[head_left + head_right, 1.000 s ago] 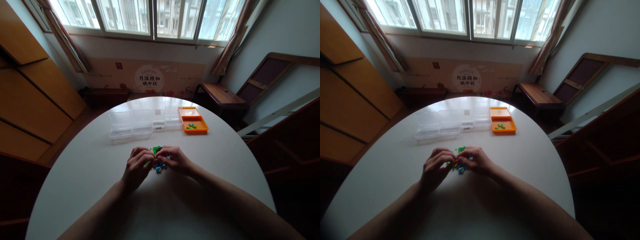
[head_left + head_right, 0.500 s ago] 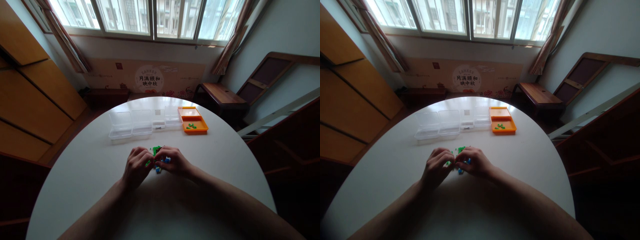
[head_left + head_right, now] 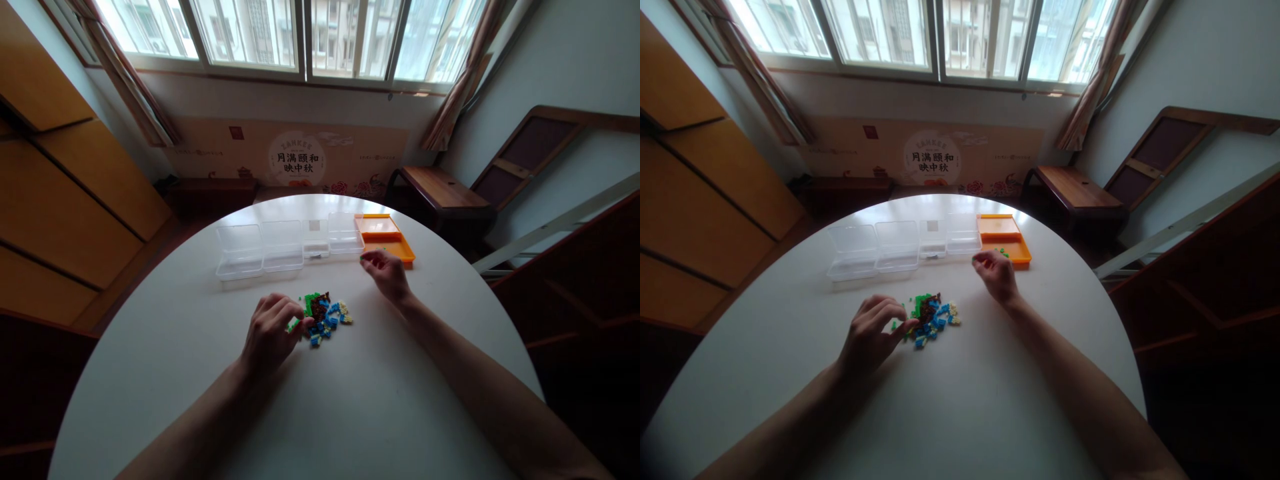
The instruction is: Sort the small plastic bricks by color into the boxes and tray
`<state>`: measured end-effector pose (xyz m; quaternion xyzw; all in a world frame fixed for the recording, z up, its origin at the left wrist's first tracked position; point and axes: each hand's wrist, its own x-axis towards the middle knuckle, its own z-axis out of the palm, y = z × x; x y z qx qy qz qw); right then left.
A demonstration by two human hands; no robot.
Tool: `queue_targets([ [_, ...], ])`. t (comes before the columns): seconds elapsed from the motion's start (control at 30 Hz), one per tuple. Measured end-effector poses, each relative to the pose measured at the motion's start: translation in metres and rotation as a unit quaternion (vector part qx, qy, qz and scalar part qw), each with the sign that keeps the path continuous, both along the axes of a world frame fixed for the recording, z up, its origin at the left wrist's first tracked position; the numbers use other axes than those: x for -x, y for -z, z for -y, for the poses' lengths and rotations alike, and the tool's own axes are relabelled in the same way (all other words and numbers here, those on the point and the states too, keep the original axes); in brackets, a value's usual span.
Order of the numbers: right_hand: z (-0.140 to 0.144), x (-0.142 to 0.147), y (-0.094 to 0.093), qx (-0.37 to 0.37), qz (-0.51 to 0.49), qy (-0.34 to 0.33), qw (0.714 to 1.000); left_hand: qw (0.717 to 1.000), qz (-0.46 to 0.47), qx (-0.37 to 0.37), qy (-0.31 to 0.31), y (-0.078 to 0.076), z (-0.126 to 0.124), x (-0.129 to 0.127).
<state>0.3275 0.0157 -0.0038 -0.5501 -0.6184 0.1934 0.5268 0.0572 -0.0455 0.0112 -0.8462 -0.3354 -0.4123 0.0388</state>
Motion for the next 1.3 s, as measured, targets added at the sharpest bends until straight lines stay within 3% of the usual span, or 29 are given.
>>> queue_targets([
  [0.13,-0.018,-0.036,0.007,0.015,0.006,0.148,0.989,1.000,-0.004,0.003,-0.007,0.000,0.001,-0.001],
  [0.33,-0.020,-0.050,0.014,0.007,0.019,0.205,0.979,0.998,0.002,0.036,-0.053,0.001,0.002,0.000],
  [0.57,-0.009,-0.033,0.012,-0.001,0.044,0.163,0.986,0.977,-0.015,0.099,-0.188,0.002,-0.001,0.006],
  [0.67,-0.007,-0.027,0.011,-0.028,0.075,0.144,0.986,0.962,-0.046,0.154,-0.218,0.004,-0.005,0.011],
  [0.83,-0.004,-0.022,0.009,-0.057,0.110,0.113,0.986,0.953,-0.081,0.197,-0.215,0.005,-0.006,0.010],
  [1.13,0.003,-0.013,0.006,-0.058,0.119,0.077,0.988,0.980,-0.054,0.102,-0.161,0.013,-0.011,0.013],
  [1.3,0.013,0.007,0.002,-0.060,0.113,0.001,0.992,0.983,-0.047,0.096,-0.147,0.008,-0.009,0.011],
])
